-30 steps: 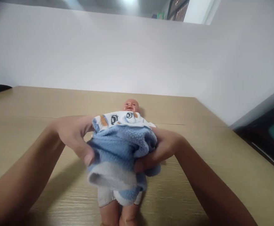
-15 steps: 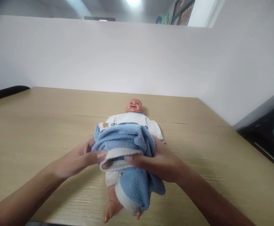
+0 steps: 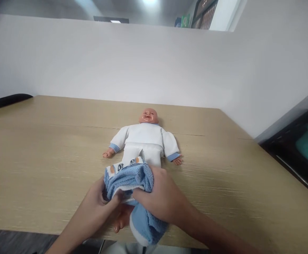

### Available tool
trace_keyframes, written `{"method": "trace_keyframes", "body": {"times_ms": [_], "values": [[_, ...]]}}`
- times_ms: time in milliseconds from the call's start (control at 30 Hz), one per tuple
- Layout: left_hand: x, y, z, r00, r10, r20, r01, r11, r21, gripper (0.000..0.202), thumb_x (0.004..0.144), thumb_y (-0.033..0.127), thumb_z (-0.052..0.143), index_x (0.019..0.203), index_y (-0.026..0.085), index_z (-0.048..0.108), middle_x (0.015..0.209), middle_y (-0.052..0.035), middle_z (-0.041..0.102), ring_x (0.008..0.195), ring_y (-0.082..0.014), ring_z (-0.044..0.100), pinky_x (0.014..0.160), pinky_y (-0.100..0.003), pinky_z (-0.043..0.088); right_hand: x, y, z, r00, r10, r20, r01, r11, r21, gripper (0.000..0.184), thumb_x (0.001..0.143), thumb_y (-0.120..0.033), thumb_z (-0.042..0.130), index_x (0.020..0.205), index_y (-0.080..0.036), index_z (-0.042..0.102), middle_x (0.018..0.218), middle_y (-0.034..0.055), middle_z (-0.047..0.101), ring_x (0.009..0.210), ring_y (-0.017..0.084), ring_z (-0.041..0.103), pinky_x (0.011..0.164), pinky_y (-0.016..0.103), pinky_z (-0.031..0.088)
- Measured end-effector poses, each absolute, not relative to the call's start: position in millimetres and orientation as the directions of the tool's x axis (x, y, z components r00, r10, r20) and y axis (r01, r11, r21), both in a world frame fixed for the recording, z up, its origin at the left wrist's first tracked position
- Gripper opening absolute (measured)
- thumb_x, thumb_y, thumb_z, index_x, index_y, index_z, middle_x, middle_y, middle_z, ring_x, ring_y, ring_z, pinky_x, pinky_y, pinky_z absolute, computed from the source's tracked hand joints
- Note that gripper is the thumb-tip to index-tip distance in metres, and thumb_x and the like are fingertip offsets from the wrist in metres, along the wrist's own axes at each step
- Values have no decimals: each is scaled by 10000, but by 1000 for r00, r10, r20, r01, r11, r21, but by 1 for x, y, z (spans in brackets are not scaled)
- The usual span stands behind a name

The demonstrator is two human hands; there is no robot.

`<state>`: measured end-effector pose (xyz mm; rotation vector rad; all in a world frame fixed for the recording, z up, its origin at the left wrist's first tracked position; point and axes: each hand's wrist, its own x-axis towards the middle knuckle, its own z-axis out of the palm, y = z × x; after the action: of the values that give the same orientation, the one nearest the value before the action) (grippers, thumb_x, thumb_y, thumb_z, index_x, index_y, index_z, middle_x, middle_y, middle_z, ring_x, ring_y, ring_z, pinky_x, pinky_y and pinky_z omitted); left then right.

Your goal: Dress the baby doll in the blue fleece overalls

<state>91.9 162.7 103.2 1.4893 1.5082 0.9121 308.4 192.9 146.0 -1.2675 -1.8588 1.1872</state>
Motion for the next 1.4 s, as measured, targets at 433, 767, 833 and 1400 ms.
{"method": "trace_keyframes", "body": {"times_ms": [433, 767, 833, 1400], "values": [[84, 207, 95, 82, 996, -17, 568, -33, 822, 302, 990, 385, 603, 1226, 197, 605, 1095, -97, 763, 1009, -324, 706, 877, -418, 493, 298, 226, 120, -279, 958, 70, 501, 208, -840, 174, 849, -170, 700, 1018, -208, 716, 974, 19, 795, 848, 211, 695, 815, 331, 533], [75, 192, 128, 150, 987, -62, 537, -28, 843, 320, 954, 397, 658, 1215, 213, 636, 1094, -68, 769, 1061, -318, 697, 872, -365, 513, 309, 231, 164, -409, 912, 36, 590, 294, -752, 156, 842, -234, 720, 764, -223, 585, 776, -27, 706, 716, 167, 600, 685, 302, 437], [72, 175, 130, 147, 987, -66, 505, -18, 863, 286, 965, 376, 648, 1208, 225, 650, 1136, -66, 768, 1079, -306, 697, 876, -344, 535, 306, 213, 177, -473, 881, 9, 562, 309, -767, 120, 819, -195, 703, 773, -224, 595, 788, -43, 711, 715, 156, 603, 680, 288, 436], [74, 145, 85, 236, 962, -137, 621, -41, 783, 364, 1025, 417, 511, 1294, 227, 667, 1380, -136, 697, 1381, -401, 523, 1219, -629, 363, 293, 179, 136, -394, 907, -147, 818, 273, -507, 325, 859, -273, 638, 1174, -194, 645, 1177, 119, 716, 1061, 352, 694, 913, 475, 502]]}}
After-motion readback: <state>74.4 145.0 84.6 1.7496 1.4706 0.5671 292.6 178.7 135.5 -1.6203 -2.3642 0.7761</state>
